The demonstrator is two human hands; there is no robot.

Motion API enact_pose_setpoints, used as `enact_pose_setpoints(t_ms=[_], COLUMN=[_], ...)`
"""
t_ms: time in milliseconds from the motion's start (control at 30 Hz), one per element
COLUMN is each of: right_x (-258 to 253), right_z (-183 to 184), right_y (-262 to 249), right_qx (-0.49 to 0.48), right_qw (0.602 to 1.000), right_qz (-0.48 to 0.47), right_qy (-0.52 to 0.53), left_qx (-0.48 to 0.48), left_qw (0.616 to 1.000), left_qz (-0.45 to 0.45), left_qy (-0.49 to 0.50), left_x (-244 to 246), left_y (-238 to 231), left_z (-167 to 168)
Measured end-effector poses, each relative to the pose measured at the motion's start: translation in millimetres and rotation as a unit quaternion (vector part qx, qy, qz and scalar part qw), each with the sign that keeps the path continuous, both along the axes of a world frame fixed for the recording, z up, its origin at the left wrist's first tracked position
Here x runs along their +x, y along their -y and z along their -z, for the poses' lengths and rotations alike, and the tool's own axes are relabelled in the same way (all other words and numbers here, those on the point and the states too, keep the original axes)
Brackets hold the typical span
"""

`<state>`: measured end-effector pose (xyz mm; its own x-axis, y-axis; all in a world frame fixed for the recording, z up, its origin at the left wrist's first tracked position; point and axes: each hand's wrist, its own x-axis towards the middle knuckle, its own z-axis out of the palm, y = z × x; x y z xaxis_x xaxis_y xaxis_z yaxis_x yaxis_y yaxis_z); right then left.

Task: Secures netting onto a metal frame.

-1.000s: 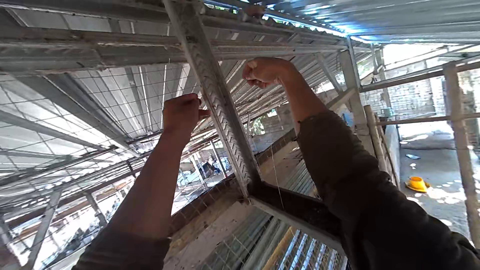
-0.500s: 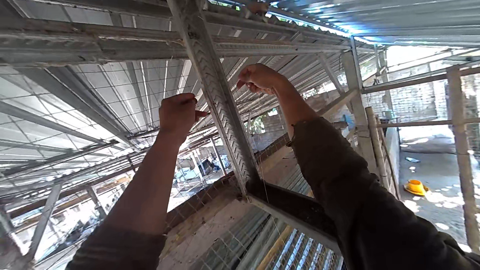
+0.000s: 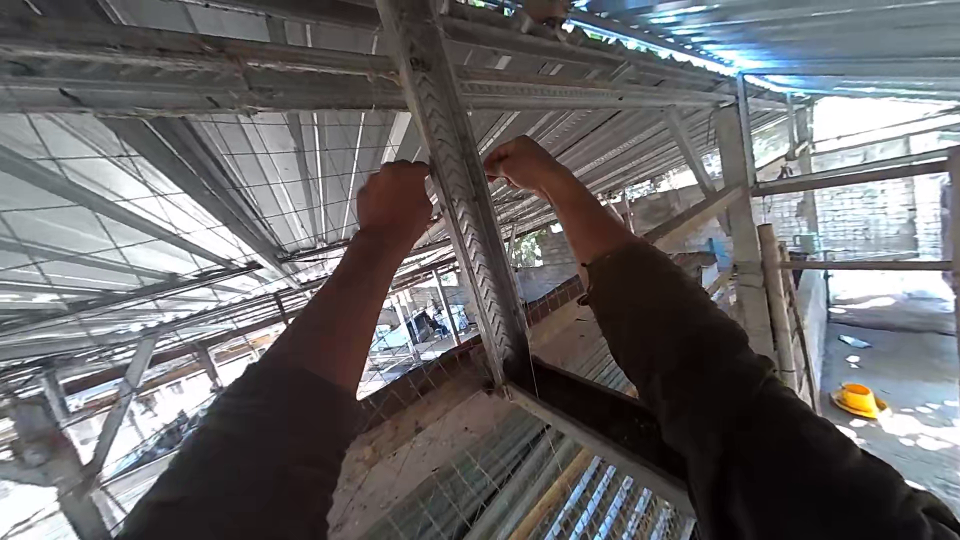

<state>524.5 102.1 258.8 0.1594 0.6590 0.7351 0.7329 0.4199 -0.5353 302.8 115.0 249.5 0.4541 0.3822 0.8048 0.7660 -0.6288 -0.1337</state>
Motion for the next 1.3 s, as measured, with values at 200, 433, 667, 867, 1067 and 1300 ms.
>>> enact_pose_setpoints(t_ms=[200,433,667,867,1067,1300], right_x=[4.2,-6.7,-4.6,-7.5,-9.3,-7.7], right_z=[-2.8,-4.2,-2.3,0.2,-1.8,-0.6], right_y=[1.6,2.9,-2.3,-9.6,-14.6,-16.7], right_qx=[0.001,-0.021,-0.026,-0.028,-0.031,-0.050], right_qw=[1.000,0.999,0.999,1.000,1.000,0.998], right_qz=[-0.005,0.020,0.025,0.004,0.002,-0.035], right_qy=[0.018,0.016,0.008,-0.007,0.000,-0.035], left_qx=[0.281,0.216,0.162,0.151,0.133,0.168], left_qw=[0.949,0.937,0.941,0.968,0.976,0.980], left_qz=[-0.015,-0.087,-0.165,-0.104,-0.093,-0.018], left_qy=[-0.145,-0.260,-0.248,-0.173,-0.143,-0.105], left_x=[-8.5,-10.4,12.1,13.2,15.4,17.6], left_y=[-22.5,-30.5,-35.4,-56.6,-60.3,-73.4], left_z=[-10.7,-14.8,-15.2,-9.2,-9.4,-5.9])
